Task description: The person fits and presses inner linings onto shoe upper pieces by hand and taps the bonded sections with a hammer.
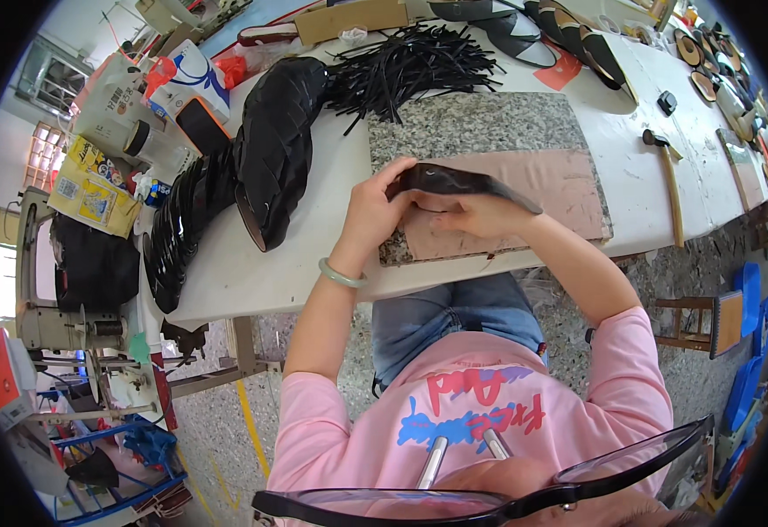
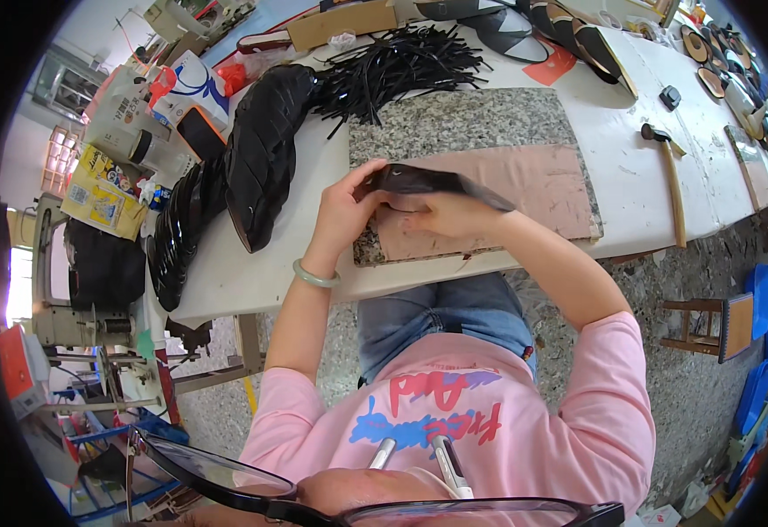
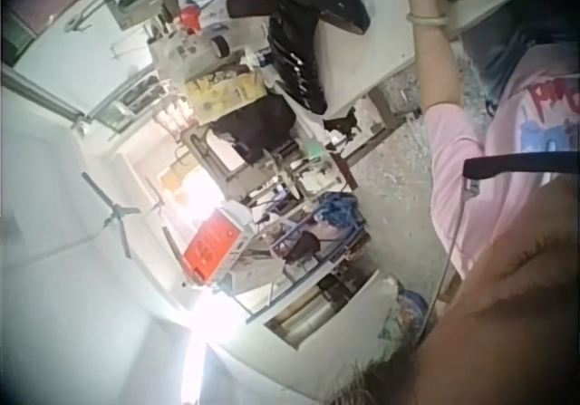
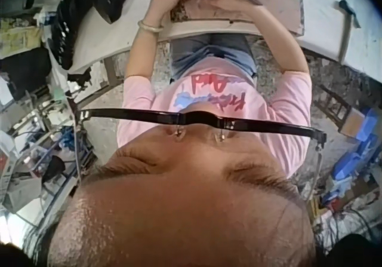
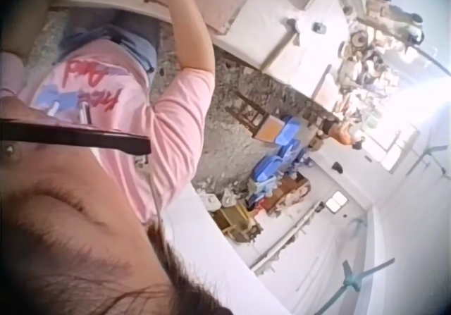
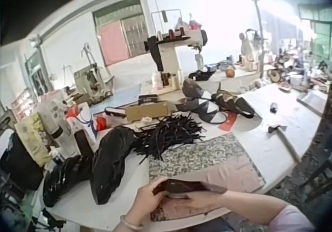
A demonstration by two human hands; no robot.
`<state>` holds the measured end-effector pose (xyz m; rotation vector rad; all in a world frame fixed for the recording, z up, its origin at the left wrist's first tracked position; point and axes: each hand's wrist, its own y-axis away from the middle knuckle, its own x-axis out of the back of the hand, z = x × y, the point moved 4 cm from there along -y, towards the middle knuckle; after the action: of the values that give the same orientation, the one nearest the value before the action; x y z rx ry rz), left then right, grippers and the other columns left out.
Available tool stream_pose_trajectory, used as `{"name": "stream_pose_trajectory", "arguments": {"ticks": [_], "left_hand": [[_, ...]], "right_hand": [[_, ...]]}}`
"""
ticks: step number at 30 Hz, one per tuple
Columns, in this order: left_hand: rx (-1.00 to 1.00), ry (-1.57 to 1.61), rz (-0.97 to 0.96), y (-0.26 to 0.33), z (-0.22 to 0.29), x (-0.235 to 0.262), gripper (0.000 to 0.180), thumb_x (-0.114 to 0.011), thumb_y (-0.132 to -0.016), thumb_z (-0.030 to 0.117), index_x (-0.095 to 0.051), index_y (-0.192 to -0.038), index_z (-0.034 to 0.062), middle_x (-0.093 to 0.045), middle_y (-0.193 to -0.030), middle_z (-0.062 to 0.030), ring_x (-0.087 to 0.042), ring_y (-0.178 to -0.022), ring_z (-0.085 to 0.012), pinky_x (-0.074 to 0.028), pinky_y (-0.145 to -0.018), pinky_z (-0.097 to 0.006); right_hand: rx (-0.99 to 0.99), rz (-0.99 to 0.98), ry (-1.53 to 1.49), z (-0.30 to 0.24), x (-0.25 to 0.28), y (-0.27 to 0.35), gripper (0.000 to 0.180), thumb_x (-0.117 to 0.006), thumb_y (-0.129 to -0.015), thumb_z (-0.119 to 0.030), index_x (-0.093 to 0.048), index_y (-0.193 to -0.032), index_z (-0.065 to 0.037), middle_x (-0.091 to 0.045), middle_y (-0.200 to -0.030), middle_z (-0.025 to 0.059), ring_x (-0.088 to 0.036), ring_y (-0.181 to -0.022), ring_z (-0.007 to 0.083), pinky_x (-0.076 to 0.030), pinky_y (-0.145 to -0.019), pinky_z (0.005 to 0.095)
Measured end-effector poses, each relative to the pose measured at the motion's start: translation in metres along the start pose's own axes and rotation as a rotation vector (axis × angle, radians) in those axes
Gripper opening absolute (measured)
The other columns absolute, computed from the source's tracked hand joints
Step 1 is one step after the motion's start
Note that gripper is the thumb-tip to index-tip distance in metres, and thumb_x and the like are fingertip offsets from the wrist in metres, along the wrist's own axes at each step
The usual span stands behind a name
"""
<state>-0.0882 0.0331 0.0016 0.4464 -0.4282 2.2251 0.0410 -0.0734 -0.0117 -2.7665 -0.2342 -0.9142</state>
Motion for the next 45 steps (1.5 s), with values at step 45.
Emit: {"name": "stream_pose_trajectory", "arguments": {"ticks": [45], "left_hand": [[-0.596, -0.441, -0.346, 0.033, 0.094, 0.006, 0.024, -0.074, -0.079, 0.036, -0.065, -0.077, 0.0127, -0.059, -0.074, 0.0030, -0.056, -0.078, -0.0144, -0.030, -0.091, -0.044]], "right_hand": [[-0.291, -0.154, -0.113, -0.087, 0.082, 0.039, 0.049, -0.077, -0.072, -0.003, -0.053, -0.115, -0.004, -0.069, -0.084, 0.0024, -0.063, -0.083, 0.0167, -0.047, -0.081, 0.0325]]}}
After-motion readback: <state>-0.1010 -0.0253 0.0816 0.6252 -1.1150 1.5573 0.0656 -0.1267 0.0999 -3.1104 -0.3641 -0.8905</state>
